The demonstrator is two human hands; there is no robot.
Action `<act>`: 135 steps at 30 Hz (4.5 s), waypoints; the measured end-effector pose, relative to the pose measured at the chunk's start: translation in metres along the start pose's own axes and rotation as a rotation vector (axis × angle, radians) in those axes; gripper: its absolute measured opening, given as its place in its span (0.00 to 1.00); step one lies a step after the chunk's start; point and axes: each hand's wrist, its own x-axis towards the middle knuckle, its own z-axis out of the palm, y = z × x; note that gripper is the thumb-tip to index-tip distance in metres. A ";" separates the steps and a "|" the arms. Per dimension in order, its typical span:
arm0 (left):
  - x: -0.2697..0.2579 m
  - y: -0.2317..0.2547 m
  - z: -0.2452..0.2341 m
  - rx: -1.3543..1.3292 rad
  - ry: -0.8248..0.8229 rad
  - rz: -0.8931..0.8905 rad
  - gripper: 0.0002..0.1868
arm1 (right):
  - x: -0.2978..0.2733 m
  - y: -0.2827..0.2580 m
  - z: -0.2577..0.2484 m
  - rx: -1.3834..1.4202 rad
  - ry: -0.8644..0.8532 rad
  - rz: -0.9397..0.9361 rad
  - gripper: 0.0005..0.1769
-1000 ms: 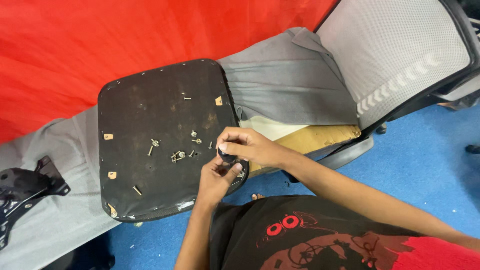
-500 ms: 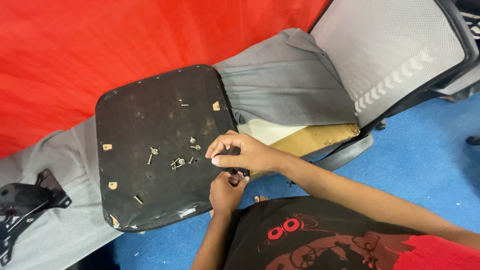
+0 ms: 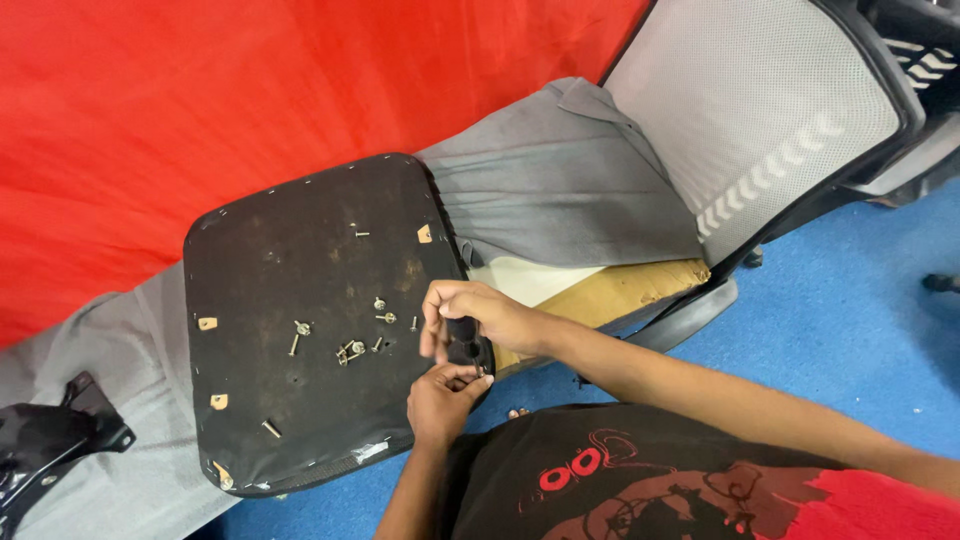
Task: The person uses a screwdriver to fasten screws into the underside of an overturned chair seat. They pick up screws and turn them into pre-drilled holes, working methodically across the seat base.
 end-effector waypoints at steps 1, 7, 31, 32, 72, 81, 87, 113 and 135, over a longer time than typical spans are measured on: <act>0.000 -0.002 0.001 -0.002 0.003 0.043 0.14 | 0.000 0.000 -0.001 -0.044 0.024 0.011 0.13; 0.001 -0.006 0.001 -0.001 0.029 0.117 0.14 | 0.003 0.002 0.005 -0.178 0.080 0.086 0.18; 0.012 -0.008 -0.009 0.029 -0.098 0.020 0.15 | 0.007 0.022 0.004 0.019 -0.071 0.030 0.22; 0.012 -0.007 -0.010 0.044 -0.116 0.001 0.14 | 0.006 0.022 0.005 0.024 -0.074 0.031 0.21; 0.013 -0.017 -0.002 0.036 -0.067 0.045 0.18 | 0.007 -0.002 0.017 -0.033 -0.036 -0.004 0.14; 0.009 -0.020 0.001 -0.053 -0.054 0.010 0.17 | 0.013 0.007 0.011 -0.216 0.147 0.026 0.20; 0.004 -0.023 0.006 -0.122 -0.025 -0.011 0.15 | 0.019 0.013 0.004 -0.096 0.288 -0.045 0.22; 0.009 -0.027 -0.007 -0.213 -0.138 0.027 0.16 | 0.028 0.022 0.018 -0.094 0.142 0.029 0.19; 0.008 -0.031 -0.011 -0.173 -0.153 0.096 0.13 | 0.011 0.031 0.042 -0.146 0.339 -0.027 0.19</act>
